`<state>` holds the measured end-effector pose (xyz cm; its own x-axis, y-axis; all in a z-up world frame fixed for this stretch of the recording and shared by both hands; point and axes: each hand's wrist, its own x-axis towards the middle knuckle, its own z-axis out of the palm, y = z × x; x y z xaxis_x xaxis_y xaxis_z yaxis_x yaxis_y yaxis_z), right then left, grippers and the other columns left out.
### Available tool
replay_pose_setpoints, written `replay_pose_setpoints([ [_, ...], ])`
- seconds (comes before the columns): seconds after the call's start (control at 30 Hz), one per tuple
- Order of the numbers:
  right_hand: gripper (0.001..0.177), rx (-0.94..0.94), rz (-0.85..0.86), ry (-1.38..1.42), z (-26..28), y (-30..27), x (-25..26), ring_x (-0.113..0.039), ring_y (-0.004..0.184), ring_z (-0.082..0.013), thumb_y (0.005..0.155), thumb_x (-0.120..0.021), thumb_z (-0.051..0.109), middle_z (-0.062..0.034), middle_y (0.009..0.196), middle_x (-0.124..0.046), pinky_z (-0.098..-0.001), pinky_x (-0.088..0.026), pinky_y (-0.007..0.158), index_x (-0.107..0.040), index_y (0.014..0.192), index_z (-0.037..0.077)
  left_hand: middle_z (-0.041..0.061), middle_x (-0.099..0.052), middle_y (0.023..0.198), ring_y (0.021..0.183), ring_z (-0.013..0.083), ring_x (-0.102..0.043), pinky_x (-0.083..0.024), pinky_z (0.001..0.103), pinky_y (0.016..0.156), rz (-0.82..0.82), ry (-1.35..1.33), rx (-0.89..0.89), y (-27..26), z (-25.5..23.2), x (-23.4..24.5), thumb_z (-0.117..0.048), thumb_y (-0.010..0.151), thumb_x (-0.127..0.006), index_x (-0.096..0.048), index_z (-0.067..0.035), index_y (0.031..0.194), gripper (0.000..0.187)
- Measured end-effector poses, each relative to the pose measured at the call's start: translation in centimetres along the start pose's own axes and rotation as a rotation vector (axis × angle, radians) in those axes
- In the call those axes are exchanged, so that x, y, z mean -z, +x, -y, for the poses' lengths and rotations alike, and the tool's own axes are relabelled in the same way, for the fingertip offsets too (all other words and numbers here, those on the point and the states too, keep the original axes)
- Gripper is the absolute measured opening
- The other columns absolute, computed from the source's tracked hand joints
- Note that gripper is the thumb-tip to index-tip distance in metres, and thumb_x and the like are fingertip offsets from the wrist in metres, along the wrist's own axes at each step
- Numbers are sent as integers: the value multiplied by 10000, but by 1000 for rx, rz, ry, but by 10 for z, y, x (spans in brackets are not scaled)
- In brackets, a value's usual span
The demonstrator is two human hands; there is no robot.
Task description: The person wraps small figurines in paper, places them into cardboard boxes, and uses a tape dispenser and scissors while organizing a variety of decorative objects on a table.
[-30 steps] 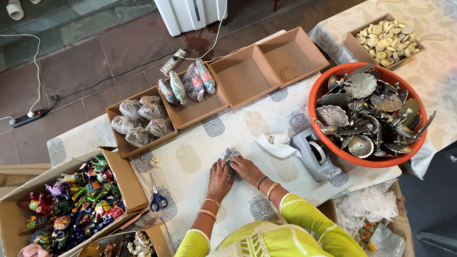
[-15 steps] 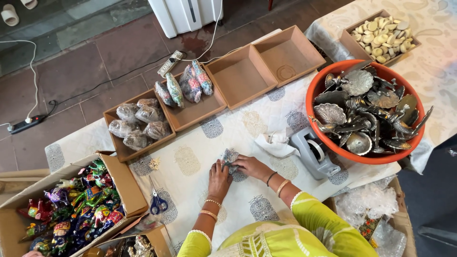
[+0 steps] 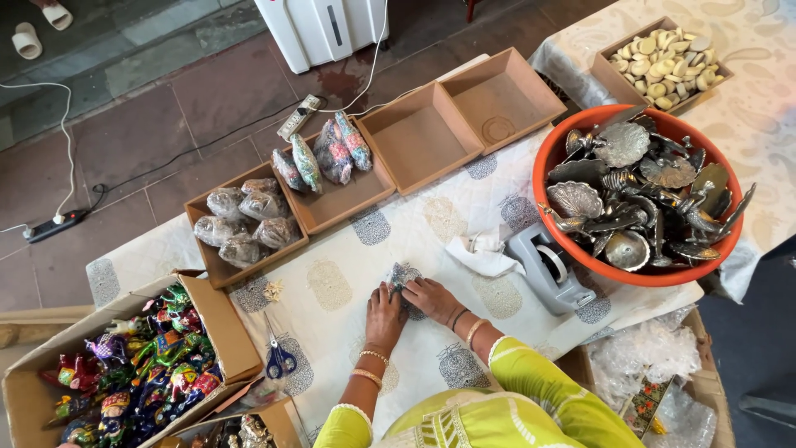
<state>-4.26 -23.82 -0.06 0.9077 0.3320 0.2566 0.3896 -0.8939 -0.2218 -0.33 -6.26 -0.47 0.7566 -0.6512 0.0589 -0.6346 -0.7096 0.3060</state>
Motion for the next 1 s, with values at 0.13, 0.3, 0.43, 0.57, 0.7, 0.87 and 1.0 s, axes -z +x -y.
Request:
replay_pose_setpoints([
  [0.13,194,12,-44,0,1,-2,-7,-611,1029,-248,852,-627,77,-82,1088,-597,-351,-551,925,-621,1042,43,277,-489,1401,1250,435,-523,-471,490,1051,6,15,6,0,0,-2,-173,760,-824,-569,-4,1250,577],
  [0.3,258,16,15,175,7,-2,20,-574,1022,-254,823,-668,60,-98,1065,-605,-340,-541,937,-622,1071,7,276,-485,1399,1238,441,-520,-470,504,1031,-14,-10,9,-4,-1,-1,-166,742,-829,-560,-7,1258,604],
  [0.43,319,69,21,216,4,-5,27,-561,992,-269,764,-712,80,-102,1033,-606,-364,-528,929,-629,1058,-10,276,-481,1409,1249,440,-515,-467,504,1038,-26,-5,10,-1,0,-7,-166,749,-823,-565,-19,1213,551],
  [0.57,259,45,2,150,-4,-13,-8,-566,997,-228,792,-719,57,-52,1038,-611,-328,-531,934,-659,1043,43,291,-470,1409,1251,455,-502,-455,516,1046,-16,-35,12,0,0,-1,-165,763,-812,-561,-7,1179,511],
  [0.7,161,-84,7,202,5,-9,-1,-562,973,-220,798,-743,80,-24,990,-607,-331,-529,919,-660,936,78,313,-457,1393,1241,480,-492,-439,529,1052,-34,-159,-26,-5,2,16,-122,769,-792,-548,19,1204,518],
  [0.87,154,-213,31,283,17,-1,17,-561,964,-236,772,-774,107,-27,949,-606,-354,-520,913,-651,860,79,291,-470,1415,1264,452,-501,-440,494,1076,-53,-229,-37,-12,14,5,-103,786,-754,-474,36,1371,663],
  [1.0,180,-183,27,272,16,1,17,-563,971,-242,760,-775,95,-39,960,-607,-363,-516,916,-641,877,69,265,-493,1418,1276,414,-523,-461,467,1078,-67,-118,-3,-10,10,-4,-136,825,-736,-456,18,1392,651],
])
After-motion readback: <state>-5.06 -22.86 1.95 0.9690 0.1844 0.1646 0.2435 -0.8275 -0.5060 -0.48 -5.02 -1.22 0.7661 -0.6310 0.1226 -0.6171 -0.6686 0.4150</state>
